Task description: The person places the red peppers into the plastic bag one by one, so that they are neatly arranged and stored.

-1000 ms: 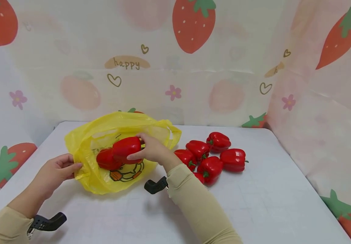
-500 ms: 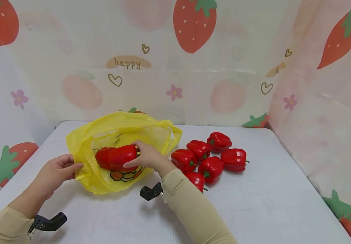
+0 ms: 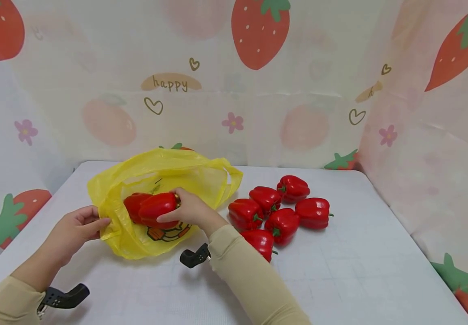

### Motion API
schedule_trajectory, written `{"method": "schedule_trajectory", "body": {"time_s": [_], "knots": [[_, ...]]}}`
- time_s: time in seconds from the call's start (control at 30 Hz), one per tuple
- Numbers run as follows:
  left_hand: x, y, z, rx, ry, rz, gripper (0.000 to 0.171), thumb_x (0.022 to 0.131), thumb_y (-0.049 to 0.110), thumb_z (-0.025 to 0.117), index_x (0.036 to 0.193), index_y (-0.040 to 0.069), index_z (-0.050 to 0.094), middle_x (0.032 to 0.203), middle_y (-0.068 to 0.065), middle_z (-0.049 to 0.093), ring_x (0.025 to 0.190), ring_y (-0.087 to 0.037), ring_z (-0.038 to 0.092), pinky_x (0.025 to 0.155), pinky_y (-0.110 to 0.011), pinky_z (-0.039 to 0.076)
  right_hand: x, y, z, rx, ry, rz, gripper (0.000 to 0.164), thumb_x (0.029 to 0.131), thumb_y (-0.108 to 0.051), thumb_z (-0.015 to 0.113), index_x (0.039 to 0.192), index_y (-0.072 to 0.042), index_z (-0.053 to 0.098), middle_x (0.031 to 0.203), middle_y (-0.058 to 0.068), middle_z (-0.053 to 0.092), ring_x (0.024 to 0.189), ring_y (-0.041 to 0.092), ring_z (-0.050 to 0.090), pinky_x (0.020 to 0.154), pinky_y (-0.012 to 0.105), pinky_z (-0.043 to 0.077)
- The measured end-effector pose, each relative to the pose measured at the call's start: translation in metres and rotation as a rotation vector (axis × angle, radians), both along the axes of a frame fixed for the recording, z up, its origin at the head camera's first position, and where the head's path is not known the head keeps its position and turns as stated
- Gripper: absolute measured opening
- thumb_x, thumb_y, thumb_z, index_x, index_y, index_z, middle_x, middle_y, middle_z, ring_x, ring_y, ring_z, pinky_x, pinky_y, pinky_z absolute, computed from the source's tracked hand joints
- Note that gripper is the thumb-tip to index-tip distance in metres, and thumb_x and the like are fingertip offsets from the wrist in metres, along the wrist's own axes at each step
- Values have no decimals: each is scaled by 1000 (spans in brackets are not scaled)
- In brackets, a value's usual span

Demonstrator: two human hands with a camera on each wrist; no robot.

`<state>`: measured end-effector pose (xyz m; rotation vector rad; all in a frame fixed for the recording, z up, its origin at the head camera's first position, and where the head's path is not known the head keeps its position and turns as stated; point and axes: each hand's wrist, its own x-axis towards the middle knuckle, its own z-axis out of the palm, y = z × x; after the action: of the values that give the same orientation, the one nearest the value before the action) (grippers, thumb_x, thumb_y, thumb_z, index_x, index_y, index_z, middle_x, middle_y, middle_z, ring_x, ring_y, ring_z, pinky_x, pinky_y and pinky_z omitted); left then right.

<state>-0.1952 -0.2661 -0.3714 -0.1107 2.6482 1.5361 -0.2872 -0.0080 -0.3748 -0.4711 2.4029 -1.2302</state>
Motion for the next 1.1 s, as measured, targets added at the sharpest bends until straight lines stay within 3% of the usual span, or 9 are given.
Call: {"method": "schedule_trajectory", "body": {"time_s": [0.63, 0.87, 1.1], "knots": [[1, -2, 1, 3, -11, 8, 43, 88, 40, 57, 109, 2, 53, 105, -12, 62, 88, -18, 62, 77, -27, 53, -16, -16, -3, -9, 9, -96, 80, 67, -46, 77, 133, -22, 38, 119, -3, 52, 102, 17, 49, 84, 35, 48], [1, -2, -1, -10, -17, 10, 42, 88, 41, 57, 108, 3, 53, 106, -12, 61, 89, -19, 62, 78, -28, 53, -19, -25, -2, 4, 46, -98, 73, 69, -46, 76, 128, -21, 41, 115, -4, 54, 99, 17, 51, 84, 35, 48], [1, -3, -1, -16, -19, 12, 42, 88, 41, 57, 108, 3, 53, 105, -11, 61, 89, -19, 61, 78, -29, 53, -22, -33, -4, 42, 57, -85, 77, 69, -44, 77, 131, -20, 39, 119, -3, 52, 100, 16, 50, 86, 34, 47]]}}
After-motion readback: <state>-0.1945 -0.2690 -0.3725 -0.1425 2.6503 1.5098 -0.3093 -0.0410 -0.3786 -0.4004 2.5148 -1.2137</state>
